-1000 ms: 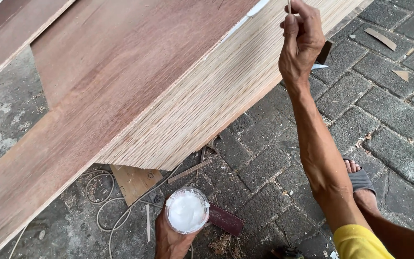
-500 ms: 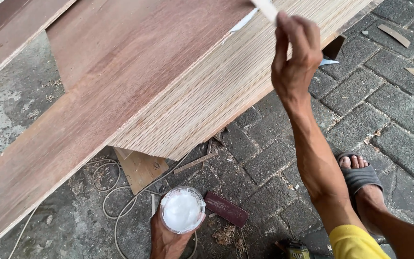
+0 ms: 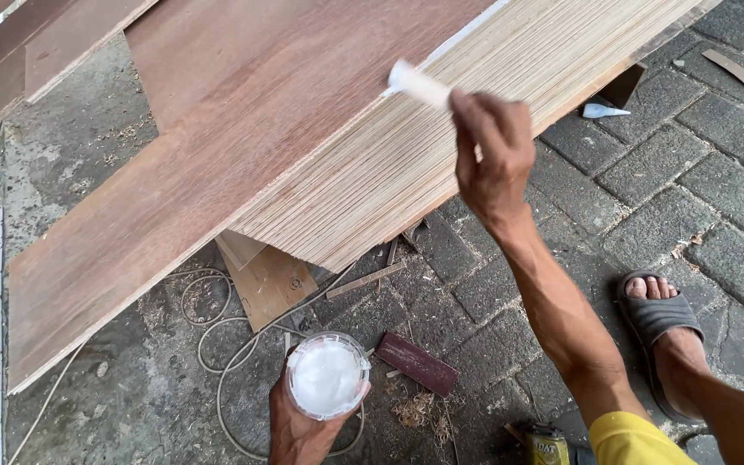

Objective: Applying white putty or wood filler to the edges of several long wooden boards using a small wooden stick to prepare them for finishing.

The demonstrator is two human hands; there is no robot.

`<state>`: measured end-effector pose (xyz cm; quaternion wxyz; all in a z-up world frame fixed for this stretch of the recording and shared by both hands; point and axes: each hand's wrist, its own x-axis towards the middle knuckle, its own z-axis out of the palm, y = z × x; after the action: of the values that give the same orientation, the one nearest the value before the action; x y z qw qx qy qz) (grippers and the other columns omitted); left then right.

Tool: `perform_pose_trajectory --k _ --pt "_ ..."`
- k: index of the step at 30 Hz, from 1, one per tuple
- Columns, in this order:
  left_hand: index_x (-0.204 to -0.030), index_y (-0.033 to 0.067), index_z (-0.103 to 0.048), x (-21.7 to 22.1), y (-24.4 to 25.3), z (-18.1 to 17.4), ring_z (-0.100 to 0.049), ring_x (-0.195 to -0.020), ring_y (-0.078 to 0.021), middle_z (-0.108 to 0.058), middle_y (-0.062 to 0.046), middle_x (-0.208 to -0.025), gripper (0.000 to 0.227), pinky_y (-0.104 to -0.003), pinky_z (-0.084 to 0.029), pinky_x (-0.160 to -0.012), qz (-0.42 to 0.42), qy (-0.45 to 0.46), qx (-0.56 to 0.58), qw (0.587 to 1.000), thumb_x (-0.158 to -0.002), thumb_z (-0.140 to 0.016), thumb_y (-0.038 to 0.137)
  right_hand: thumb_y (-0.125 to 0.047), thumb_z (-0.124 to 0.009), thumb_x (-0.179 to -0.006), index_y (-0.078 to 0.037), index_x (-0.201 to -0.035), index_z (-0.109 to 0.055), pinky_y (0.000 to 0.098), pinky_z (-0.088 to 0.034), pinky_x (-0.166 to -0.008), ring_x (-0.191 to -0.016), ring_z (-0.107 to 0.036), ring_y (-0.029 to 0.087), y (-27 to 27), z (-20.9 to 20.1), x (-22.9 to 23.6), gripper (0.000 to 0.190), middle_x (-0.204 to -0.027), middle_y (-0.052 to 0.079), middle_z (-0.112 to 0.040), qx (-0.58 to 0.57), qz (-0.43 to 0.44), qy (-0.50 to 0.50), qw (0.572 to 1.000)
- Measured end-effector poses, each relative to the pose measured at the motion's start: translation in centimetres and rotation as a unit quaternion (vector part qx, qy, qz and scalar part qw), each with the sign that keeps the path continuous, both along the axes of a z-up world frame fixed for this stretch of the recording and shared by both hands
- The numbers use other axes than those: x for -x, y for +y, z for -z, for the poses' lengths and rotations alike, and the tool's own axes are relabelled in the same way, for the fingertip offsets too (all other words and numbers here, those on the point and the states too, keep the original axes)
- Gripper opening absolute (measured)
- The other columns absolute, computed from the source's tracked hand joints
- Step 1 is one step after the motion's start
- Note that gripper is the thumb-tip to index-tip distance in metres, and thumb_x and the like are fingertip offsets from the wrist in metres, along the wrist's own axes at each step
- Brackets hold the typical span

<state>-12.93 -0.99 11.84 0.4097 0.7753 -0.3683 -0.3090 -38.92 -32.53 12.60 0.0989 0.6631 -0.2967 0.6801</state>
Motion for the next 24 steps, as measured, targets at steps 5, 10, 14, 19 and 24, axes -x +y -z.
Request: perform_pose_trajectory --k 5,10,14,19,24 --pt "-0.125 0.0109 -0.069 -0.1 0.8 -1.8 -0.077 -0.104 -0.0194 -0.081 -0.005 -0.114 0.092 -0.03 -0.065 -0.093 0.033 -0.073 0.004 0.997 -0.04 -0.106 0.02 -0.017 -0.057 -0.115 -0.013 -0.132 -0.066 0.0282 -0.056 -0.068 -0.089 -0.061 0.017 -4.0 -0.6 1.2 0.02 -0.107 0.009 -0.068 -0.032 0.031 -0.152 0.987" --pt "-0.128 0.0113 -0.067 -0.6 1.7 -1.9 -0.075 -0.109 -0.0207 -0.079 -0.006 -0.119 0.095 -0.033 -0.066 -0.096 0.032 -0.037 0.039 0.998 -0.041 -0.105 0.014 -0.006 -0.053 -0.113 -0.01 -0.131 -0.065 0.0318 -0.055 -0.074 -0.085 -0.06 0.02 -0.8 2.3 -5.4 0.022 -0.102 0.01 -0.066 -0.026 -0.176 -0.149 0.973" --pt "-0.132 0.0106 -0.065 -0.7 2.5 -2.5 -0.075 -0.111 -0.0214 -0.079 -0.007 -0.121 0.096 -0.035 -0.065 -0.098 0.062 -0.026 0.072 0.995 -0.044 -0.104 0.011 0.0 -0.065 -0.106 -0.008 -0.137 -0.063 0.0293 -0.056 -0.064 -0.086 -0.064 0.023 3.5 3.3 -8.2 0.031 -0.113 0.018 -0.069 -0.032 -0.143 -0.015 0.989" --pt "-0.134 0.0113 -0.062 -3.0 3.9 -0.4 -0.071 -0.116 -0.0252 -0.072 -0.009 -0.128 0.098 -0.038 -0.067 -0.096 0.097 -0.068 0.088 0.989 -0.047 -0.101 0.029 -0.003 -0.069 -0.106 -0.002 -0.125 -0.069 0.0342 -0.048 -0.062 -0.083 -0.058 0.024 3.4 -1.0 -5.5 0.019 -0.102 0.017 -0.068 -0.003 0.074 -0.02 0.997" --pt "-0.154 0.0142 -0.042 -4.2 5.2 1.2 -0.06 -0.125 -0.0306 -0.056 -0.016 -0.134 0.126 -0.044 -0.061 -0.101 0.072 -0.129 0.045 0.988 -0.045 -0.102 0.038 -0.022 -0.055 -0.116 -0.01 -0.132 -0.067 0.0263 -0.045 -0.059 -0.079 -0.055 0.016 0.5 0.7 -5.9 0.023 -0.102 0.009 -0.068 -0.018 0.007 -0.17 0.985"
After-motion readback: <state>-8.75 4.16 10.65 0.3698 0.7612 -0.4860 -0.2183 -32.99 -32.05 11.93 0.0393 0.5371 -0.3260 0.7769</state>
